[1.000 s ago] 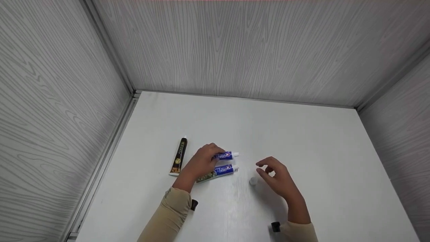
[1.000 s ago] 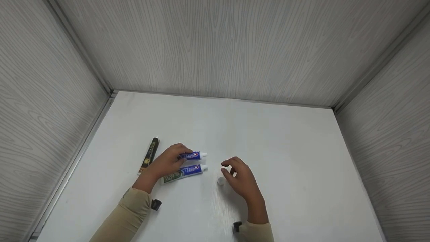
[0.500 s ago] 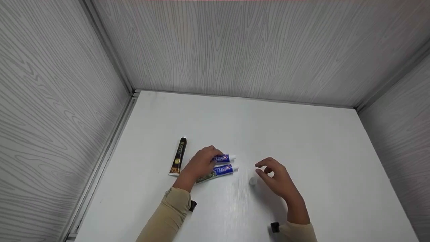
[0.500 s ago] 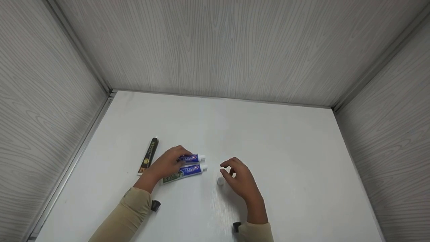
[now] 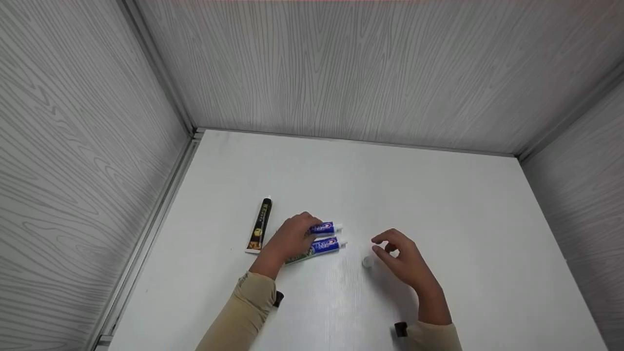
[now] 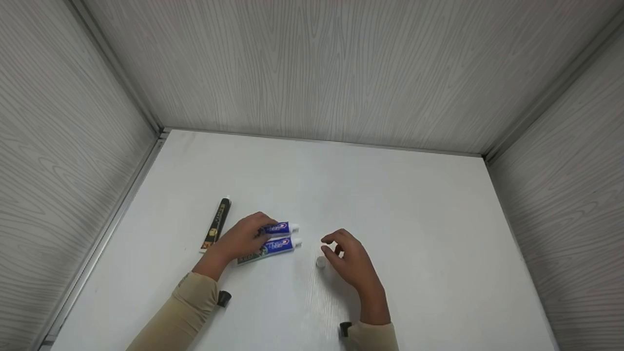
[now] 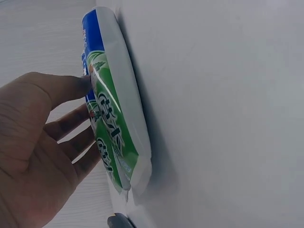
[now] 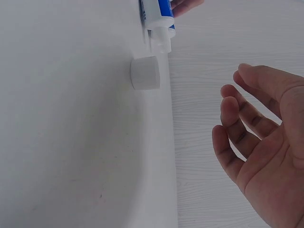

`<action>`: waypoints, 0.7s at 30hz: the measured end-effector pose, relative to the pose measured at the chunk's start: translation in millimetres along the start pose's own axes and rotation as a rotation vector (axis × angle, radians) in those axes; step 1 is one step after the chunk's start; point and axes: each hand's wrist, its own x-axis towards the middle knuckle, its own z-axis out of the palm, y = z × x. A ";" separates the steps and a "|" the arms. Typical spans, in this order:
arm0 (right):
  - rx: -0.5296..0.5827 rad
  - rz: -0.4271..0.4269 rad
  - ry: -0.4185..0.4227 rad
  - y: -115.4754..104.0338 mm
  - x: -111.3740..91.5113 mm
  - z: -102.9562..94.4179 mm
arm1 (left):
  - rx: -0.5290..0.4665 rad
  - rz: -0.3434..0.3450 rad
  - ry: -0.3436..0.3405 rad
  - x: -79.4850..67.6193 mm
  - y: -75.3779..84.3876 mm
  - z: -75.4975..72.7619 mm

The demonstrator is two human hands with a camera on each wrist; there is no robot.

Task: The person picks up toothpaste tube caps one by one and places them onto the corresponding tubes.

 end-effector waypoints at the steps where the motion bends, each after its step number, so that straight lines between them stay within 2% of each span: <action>1: 0.001 0.005 -0.005 0.3 -0.5 -0.6 | -0.008 -0.007 -0.005 -0.3 0.0 0.0; 6: -0.006 0.034 -0.054 2.8 -4.6 -2.8 | -0.047 -0.047 -0.006 -3.3 -1.7 -1.0; 9: -0.008 0.054 -0.083 4.9 -7.0 -4.3 | -0.040 -0.049 0.030 -5.9 -3.6 -2.6; 13: -0.014 0.089 -0.111 7.7 -9.3 -5.4 | -0.012 -0.056 0.131 -7.6 -5.6 -5.1; 21: 0.012 0.220 -0.192 10.6 -11.4 -3.5 | 0.074 -0.172 0.380 -5.8 -7.1 -9.3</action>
